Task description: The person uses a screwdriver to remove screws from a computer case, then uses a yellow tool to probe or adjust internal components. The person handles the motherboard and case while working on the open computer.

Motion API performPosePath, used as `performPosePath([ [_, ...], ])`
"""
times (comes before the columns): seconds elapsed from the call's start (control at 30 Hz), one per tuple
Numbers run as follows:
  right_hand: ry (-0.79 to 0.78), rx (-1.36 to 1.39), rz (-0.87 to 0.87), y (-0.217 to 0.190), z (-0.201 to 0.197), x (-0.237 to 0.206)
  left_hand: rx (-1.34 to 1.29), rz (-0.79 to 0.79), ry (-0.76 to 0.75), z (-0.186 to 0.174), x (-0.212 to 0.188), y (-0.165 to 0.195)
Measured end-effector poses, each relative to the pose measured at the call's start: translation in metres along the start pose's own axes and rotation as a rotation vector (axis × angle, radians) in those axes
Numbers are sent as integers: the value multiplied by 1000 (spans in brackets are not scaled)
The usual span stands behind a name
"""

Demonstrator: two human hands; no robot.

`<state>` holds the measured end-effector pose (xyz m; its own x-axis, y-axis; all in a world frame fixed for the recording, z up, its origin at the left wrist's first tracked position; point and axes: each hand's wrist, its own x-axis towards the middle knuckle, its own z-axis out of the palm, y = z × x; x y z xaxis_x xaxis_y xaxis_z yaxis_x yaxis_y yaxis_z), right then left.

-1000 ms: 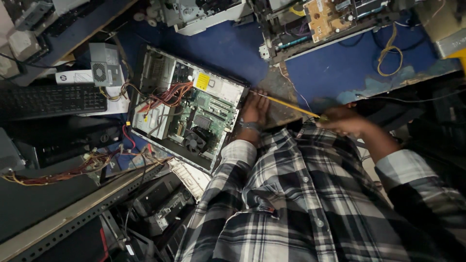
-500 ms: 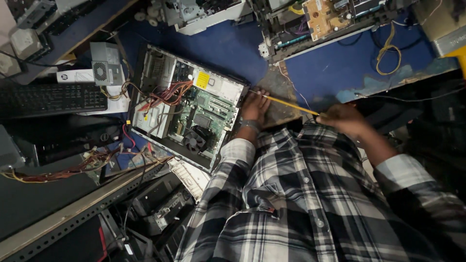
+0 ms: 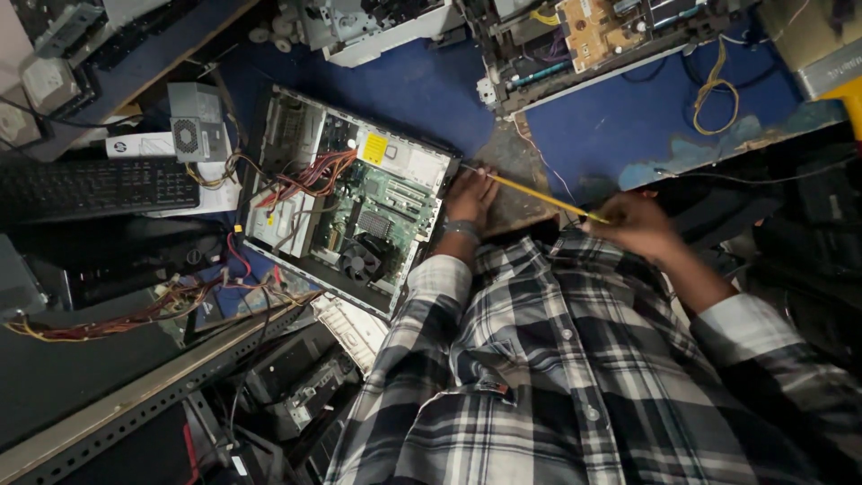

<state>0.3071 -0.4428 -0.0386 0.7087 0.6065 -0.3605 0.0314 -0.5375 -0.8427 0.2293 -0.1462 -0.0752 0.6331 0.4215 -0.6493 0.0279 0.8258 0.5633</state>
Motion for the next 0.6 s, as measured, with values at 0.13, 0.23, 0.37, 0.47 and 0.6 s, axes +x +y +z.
performPosePath([
  [0.13,185,-279,9,-18,-5,-11,47,-17,117,7,-2,-1],
  [0.23,170,-391,66,-25,-6,-12,44,-6,118,8,-3,1],
  [0.37,51,-289,180,-23,-8,-6,-95,-30,-37,3,-2,5],
  [0.47,117,-88,49,-20,-6,-6,-132,-8,-90,1,0,4],
  [0.6,188,-160,6,-16,-1,-10,-44,-9,91,8,1,1],
])
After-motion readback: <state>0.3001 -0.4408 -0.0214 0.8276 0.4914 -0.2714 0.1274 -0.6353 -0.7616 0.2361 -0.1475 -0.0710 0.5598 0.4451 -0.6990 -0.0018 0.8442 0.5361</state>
